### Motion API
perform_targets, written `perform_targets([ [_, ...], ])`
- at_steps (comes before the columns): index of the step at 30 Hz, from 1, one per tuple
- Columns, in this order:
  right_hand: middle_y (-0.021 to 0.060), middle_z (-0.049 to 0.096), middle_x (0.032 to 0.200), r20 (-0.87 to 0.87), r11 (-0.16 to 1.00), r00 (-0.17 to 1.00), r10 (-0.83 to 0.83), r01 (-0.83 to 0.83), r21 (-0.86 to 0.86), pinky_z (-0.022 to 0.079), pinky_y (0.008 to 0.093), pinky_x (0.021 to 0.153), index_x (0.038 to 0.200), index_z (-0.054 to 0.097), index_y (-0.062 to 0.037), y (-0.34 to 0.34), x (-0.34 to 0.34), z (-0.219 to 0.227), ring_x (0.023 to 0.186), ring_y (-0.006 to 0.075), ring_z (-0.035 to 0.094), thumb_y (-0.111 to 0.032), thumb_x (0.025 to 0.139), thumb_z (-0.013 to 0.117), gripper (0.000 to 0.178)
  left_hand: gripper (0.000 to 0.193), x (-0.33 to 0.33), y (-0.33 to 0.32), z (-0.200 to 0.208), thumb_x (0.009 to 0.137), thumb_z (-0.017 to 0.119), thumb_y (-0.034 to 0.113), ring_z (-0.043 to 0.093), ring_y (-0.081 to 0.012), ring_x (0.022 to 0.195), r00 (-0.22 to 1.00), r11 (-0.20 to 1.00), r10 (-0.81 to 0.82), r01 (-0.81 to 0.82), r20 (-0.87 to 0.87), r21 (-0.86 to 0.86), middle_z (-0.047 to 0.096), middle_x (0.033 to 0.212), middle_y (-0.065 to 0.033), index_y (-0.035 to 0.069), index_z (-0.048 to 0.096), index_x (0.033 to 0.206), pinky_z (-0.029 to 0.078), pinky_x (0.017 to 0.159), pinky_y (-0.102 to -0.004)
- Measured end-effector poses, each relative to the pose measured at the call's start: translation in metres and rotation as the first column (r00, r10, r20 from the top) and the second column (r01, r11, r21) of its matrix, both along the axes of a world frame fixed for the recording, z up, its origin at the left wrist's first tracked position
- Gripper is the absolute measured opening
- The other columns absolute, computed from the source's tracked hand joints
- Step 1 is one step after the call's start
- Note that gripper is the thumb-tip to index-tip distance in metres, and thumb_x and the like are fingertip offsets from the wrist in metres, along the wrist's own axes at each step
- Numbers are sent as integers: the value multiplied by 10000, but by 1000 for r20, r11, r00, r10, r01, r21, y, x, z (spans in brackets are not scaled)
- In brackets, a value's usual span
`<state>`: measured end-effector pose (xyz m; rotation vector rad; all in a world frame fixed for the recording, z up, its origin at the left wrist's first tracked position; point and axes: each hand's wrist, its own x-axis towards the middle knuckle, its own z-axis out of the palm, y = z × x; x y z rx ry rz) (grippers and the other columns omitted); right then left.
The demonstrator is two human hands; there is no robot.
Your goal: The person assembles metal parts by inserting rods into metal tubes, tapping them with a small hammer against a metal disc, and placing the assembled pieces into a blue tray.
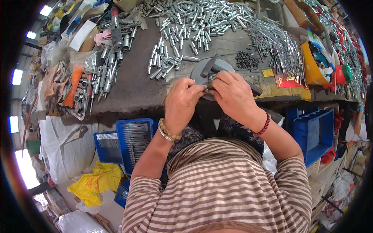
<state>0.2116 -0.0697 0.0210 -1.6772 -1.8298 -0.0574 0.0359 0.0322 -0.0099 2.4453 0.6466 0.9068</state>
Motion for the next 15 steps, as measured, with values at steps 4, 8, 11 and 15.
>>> perform_targets([
  [4, 77, 564, 969, 183, 1000, 983, 19, -16, -19, 505, 412, 864, 930, 657, -70, 3, -3, 6, 954, 272, 601, -94, 830, 691, 109, 192, 0, 1, 0, 819, 799, 45, 660, -282, 885, 1000, 999, 3, -3, -3, -38, 639, 944, -68, 84, 759, 1003, 540, 741, -400],
  [8, 77, 566, 969, 249, 999, 968, 8, 1, -38, 509, 409, 852, 912, 653, -73, 3, -8, 5, 949, 268, 601, -98, 824, 674, 94, 184, 0, 2, -2, 819, 795, 35, 660, -284, 880, 1000, 1000, 0, 0, 8, -16, 635, 932, -68, 77, 760, 994, 540, 734, -403],
  [11, 81, 570, 955, 180, 1000, 984, -9, 4, 30, 512, 405, 839, 894, 649, -71, 6, -3, -1, 940, 274, 605, -90, 818, 677, 83, 171, 0, 2, 0, 820, 791, 30, 660, -283, 872, 1000, 999, -9, 9, 19, -31, 631, 924, -70, 74, 758, 982, 538, 721, -409],
  [15, 85, 578, 944, 121, 999, 992, 35, -30, -44, 515, 405, 833, 891, 654, -68, 10, 2, 5, 934, 281, 615, -72, 809, 676, 85, 226, -1, 2, -1, 847, 706, -76, 650, -281, 860, 1000, 998, -27, 26, -4, -57, 637, 957, -100, 46, 743, 1034, 537, 738, -381],
])
